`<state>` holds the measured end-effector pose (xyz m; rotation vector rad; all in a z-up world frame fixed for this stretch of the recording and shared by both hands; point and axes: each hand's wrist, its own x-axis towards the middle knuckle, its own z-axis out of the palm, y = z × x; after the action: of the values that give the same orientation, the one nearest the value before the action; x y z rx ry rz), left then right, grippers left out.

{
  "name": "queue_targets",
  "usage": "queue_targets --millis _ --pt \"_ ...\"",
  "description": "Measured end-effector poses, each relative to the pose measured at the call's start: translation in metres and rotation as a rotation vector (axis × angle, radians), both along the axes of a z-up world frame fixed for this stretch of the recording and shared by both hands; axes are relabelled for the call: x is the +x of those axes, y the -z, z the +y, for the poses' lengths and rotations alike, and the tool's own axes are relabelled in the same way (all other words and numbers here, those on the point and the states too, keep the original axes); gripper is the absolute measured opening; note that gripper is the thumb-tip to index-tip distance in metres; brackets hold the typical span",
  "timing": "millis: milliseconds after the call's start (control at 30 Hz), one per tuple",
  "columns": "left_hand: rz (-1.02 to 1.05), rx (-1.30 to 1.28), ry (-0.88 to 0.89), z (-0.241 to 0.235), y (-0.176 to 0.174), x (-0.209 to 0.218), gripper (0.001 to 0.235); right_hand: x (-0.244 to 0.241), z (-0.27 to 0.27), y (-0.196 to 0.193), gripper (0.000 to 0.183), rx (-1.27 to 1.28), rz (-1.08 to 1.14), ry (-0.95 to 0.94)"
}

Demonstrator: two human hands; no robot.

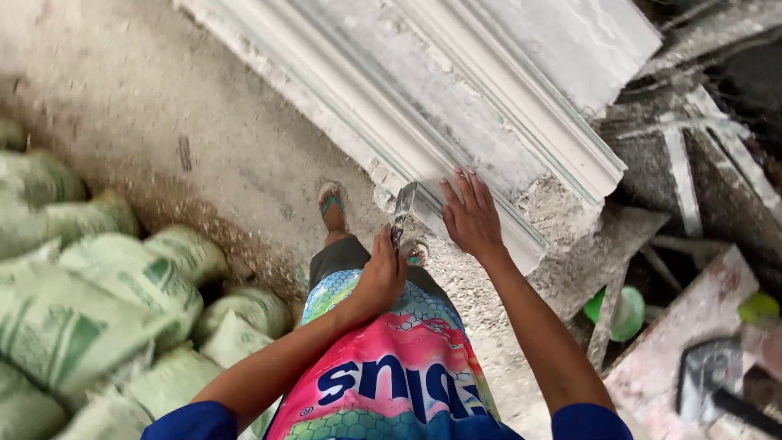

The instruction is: Trimming and smoothing decorative gypsum molding strips using a hand scraper to remove excess material.

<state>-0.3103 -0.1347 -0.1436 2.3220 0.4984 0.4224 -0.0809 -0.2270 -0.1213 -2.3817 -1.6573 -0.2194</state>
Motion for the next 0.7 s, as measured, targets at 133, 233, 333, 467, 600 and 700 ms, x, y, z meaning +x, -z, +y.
queue_targets --millis 133,233,333,467,600,700 --pt "0.168 -0.402 -0.259 -0.055 -0.023 0.029 0.062 0.002 0.0 0.008 0.052 0.058 -0.144 -0.048" --pt "0.181 -0.604 -0.316 -0.091 -0.051 0.051 0.061 -0.003 -0.005 0.005 0.049 -0.009 -0.057 -0.037" --pt "0.319 -0.302 -0.394 -0.118 -0.029 0.075 0.062 0.0 -0.003 0.006 0.049 -0.102 0.087 0.02" --pt "0.298 -0.28 -0.512 -0.099 -0.029 0.097 0.059 0.0 -0.001 0.004 0.05 0.021 -0.026 -0.013" --pt "0.294 -0.116 -0.637 -0.084 -0.019 0.106 0.057 -0.001 0.0 0.003 0.051 0.055 -0.051 -0.027" --pt "0.374 -0.095 -0.632 -0.111 -0.018 0.101 0.058 -0.001 -0.002 0.006 0.052 0.072 -0.042 -0.013"
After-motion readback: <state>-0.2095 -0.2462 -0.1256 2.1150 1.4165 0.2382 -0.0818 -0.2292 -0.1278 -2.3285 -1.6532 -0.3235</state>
